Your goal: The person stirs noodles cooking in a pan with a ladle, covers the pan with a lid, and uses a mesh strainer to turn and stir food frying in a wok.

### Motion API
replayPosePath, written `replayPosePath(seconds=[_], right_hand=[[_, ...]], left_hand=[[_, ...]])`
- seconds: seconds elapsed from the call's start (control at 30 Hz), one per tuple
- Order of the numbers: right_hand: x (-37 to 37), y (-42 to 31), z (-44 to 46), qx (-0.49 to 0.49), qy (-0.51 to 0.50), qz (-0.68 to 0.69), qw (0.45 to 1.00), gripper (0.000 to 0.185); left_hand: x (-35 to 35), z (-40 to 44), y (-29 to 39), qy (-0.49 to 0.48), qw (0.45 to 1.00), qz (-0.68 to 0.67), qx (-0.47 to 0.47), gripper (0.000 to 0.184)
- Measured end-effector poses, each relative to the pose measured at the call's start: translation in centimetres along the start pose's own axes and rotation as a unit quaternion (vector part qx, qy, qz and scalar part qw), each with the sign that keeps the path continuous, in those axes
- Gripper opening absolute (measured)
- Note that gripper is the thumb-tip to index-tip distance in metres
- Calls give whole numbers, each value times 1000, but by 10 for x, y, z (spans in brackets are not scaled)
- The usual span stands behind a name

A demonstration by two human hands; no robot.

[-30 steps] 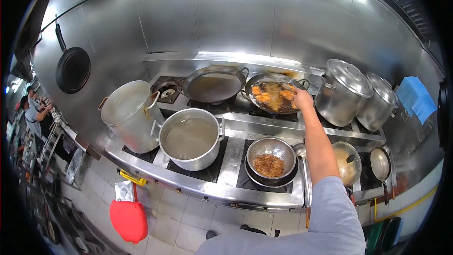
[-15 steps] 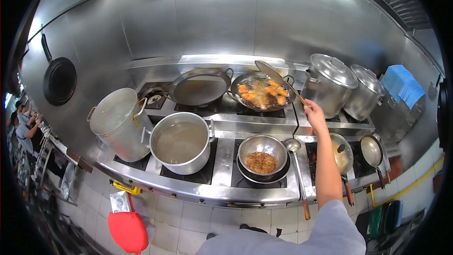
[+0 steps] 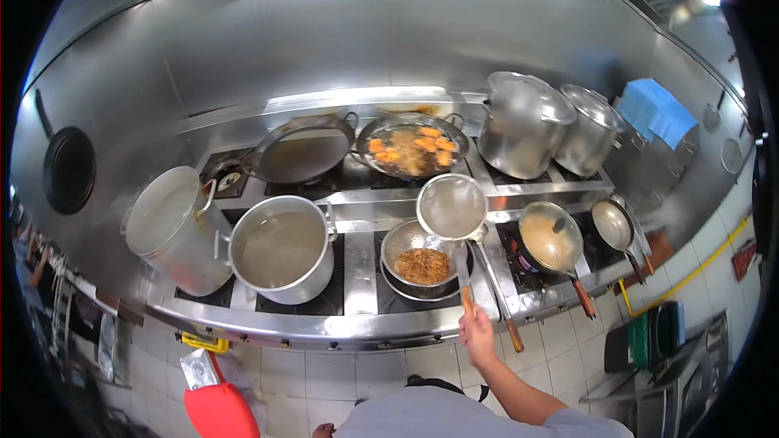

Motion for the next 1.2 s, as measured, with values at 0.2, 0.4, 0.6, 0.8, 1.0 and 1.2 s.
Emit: replayPosePath(seconds=[0.2,0.4,0.6,0.8,1.0,1.2], right_hand=[[21,15,-36,-120,15,20,992,37],[8,4,-34,-170,-63,-8,983,53],[13,4,-35,-228,-127,84,962,56],[100,76,-16,-369,-60,-45,926,41],[239,183,-27,-392,-344,-639,566,21],[214,217,-27,-297,-371,-438,763,21]], left_hand=[[11,31,46,-36,997,54,-47,32],[12,41,70,-60,992,90,-70,30],[9,37,60,-64,991,90,-77,29],[-2,31,27,-38,996,42,-75,28],[-4,-12,33,2,999,45,-11,26],[-3,-11,-1,29,998,-45,-10,29]])
Point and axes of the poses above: each hand's wrist, its own z-axis towards the middle knuckle, its own x-axis out of the back of the hand, y = z × x, the point moved 4 cm from there along z, towards the middle knuckle, and after that the axes turned 15 degrees about z, right-handed, at the moved point
